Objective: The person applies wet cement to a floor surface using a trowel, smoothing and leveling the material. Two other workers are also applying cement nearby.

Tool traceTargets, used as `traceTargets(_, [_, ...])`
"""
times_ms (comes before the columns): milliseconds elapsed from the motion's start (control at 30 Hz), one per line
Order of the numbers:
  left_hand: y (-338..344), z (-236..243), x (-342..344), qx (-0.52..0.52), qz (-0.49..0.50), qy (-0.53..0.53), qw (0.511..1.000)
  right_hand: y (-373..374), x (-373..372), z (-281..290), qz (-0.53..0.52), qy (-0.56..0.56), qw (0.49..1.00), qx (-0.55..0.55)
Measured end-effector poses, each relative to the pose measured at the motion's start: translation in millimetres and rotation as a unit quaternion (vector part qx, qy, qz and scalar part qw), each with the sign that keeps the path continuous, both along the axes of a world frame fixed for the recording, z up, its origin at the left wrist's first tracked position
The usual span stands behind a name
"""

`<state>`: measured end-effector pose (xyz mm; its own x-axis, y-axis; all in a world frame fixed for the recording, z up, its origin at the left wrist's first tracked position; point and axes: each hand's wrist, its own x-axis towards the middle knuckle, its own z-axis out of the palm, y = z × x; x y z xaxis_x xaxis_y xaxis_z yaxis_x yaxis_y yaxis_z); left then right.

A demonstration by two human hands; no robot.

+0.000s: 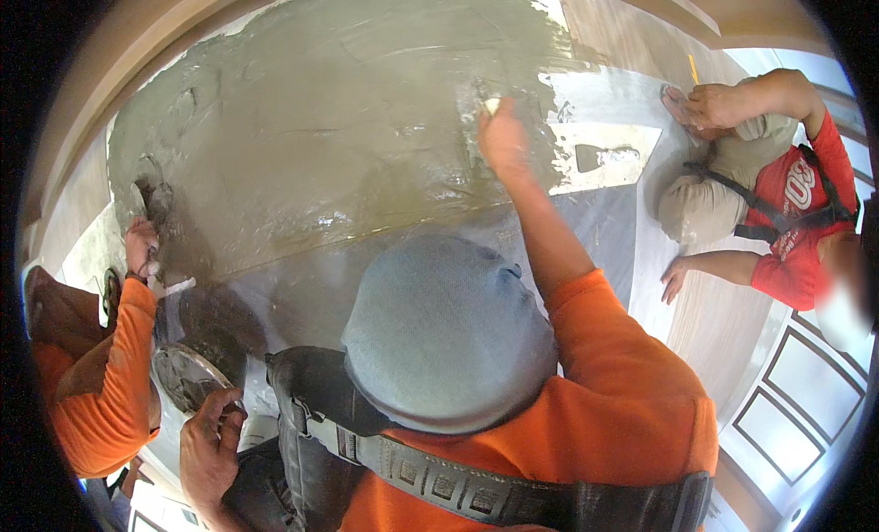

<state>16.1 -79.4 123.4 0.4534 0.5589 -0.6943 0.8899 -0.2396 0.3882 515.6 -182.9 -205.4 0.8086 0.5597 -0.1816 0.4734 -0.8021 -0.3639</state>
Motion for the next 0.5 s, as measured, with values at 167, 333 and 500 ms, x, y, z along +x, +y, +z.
traceTargets(167, [-1, 2, -4, -0.001, 0.002, -0.015, 1.0, -41, 10, 1, -0.059, 0.024, 0.996, 0.055])
traceTargets(333, [0, 3, -3, -0.002, 0.005, -0.005, 1.0, -44, -22, 29, -0.092, 0.095, 0.989, 0.072])
traceTargets(500, [5, 0, -11, 0.0, -0.034, -0.012, 0.999, 11, 36, 32, 0.007, 0.051, 0.994, 0.098])
